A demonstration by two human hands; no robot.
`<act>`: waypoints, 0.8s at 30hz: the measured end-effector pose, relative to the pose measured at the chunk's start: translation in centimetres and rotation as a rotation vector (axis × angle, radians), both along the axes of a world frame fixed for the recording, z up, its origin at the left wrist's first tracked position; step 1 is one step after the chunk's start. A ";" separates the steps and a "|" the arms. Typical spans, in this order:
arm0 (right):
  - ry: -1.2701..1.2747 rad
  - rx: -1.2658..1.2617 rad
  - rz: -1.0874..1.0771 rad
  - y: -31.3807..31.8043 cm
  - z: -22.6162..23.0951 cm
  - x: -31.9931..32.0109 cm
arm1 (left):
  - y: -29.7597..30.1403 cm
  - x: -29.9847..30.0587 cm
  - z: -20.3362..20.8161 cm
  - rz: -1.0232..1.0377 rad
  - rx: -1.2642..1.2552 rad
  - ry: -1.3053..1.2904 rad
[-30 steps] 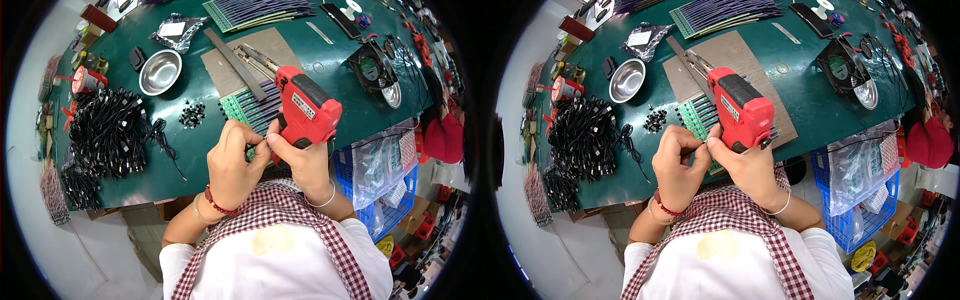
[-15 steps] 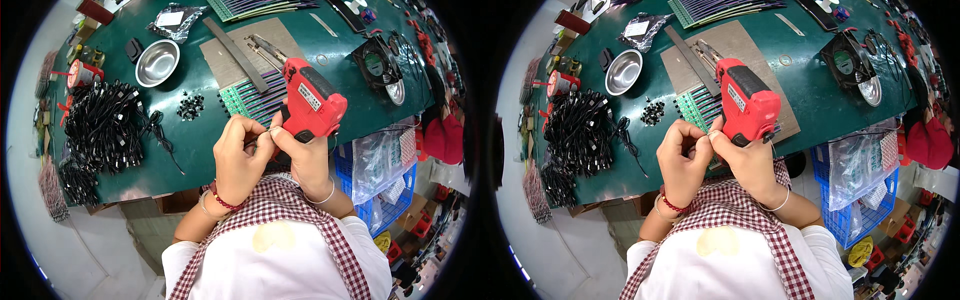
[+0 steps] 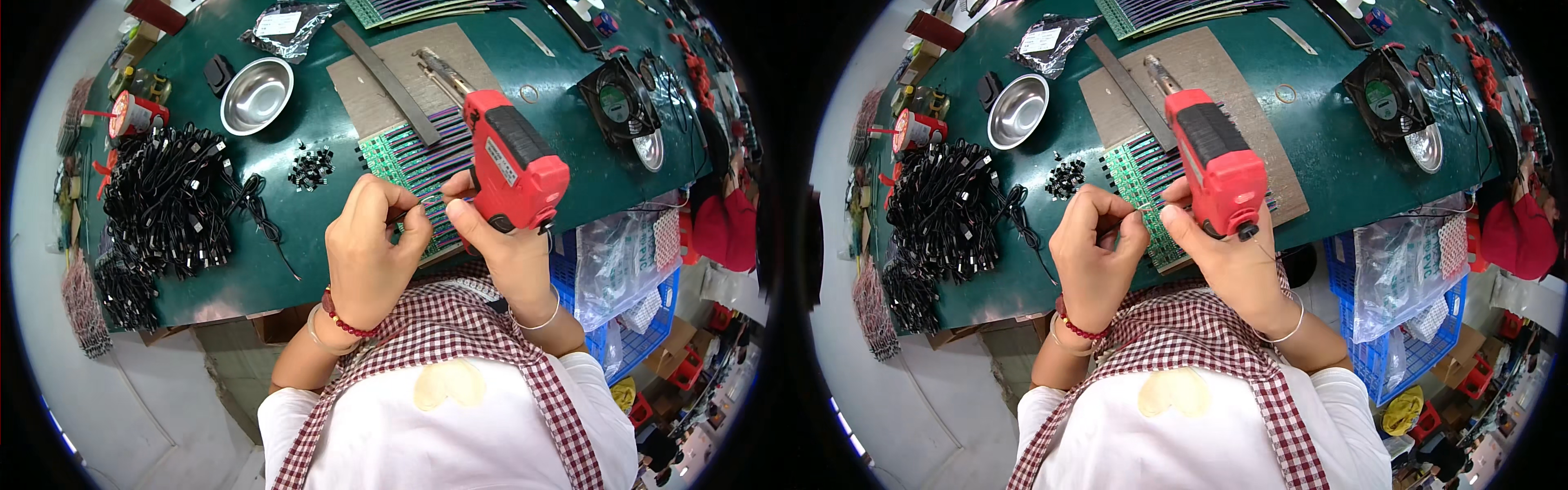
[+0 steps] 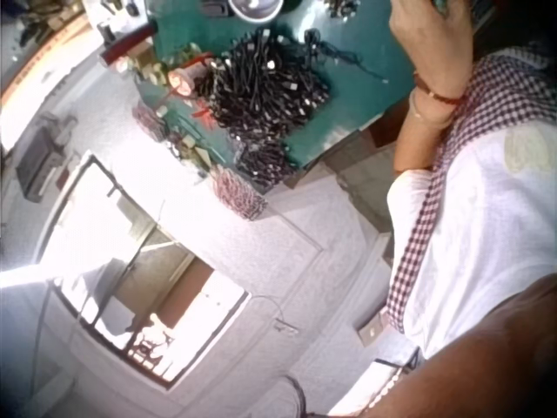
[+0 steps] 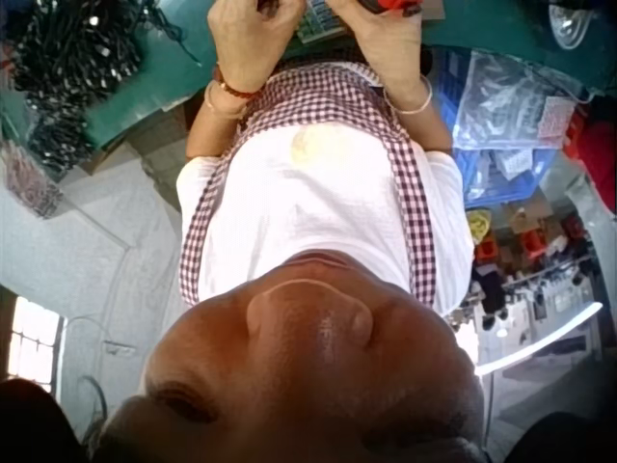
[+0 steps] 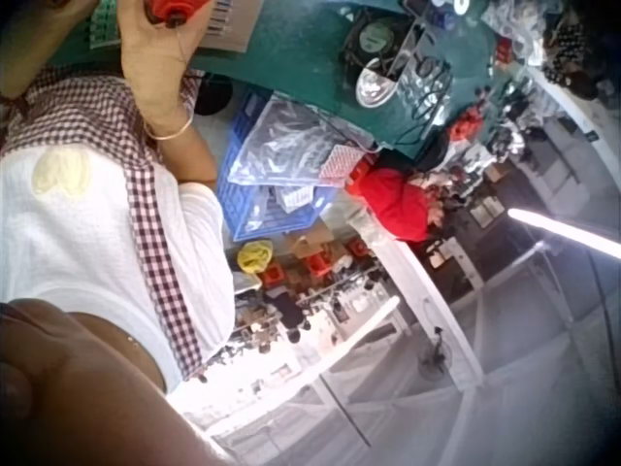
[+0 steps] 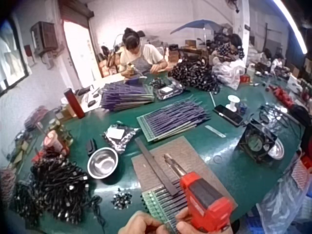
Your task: The person inserts electronic components into circuit boards and solders them using a soldering gun, then attaches wire cables to the circuit boards and solders them.
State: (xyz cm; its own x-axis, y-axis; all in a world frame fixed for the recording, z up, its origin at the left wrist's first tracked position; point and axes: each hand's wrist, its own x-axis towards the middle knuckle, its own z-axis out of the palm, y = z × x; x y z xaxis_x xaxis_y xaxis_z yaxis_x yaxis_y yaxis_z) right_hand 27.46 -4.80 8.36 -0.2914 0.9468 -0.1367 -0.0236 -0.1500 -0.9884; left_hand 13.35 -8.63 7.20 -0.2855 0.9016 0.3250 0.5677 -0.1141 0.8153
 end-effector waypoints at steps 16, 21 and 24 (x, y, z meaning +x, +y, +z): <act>-0.240 0.010 -0.087 -0.9 -2.8 5.9 | 4.8 -6.5 -2.9 0.013 -0.192 0.390; -0.287 -0.047 -0.011 -0.3 -3.3 5.7 | 6.2 -7.2 -3.6 -0.061 -0.302 0.502; -0.268 -0.010 0.005 0.1 -3.1 4.5 | 6.6 -7.2 -3.5 -0.072 -0.330 0.485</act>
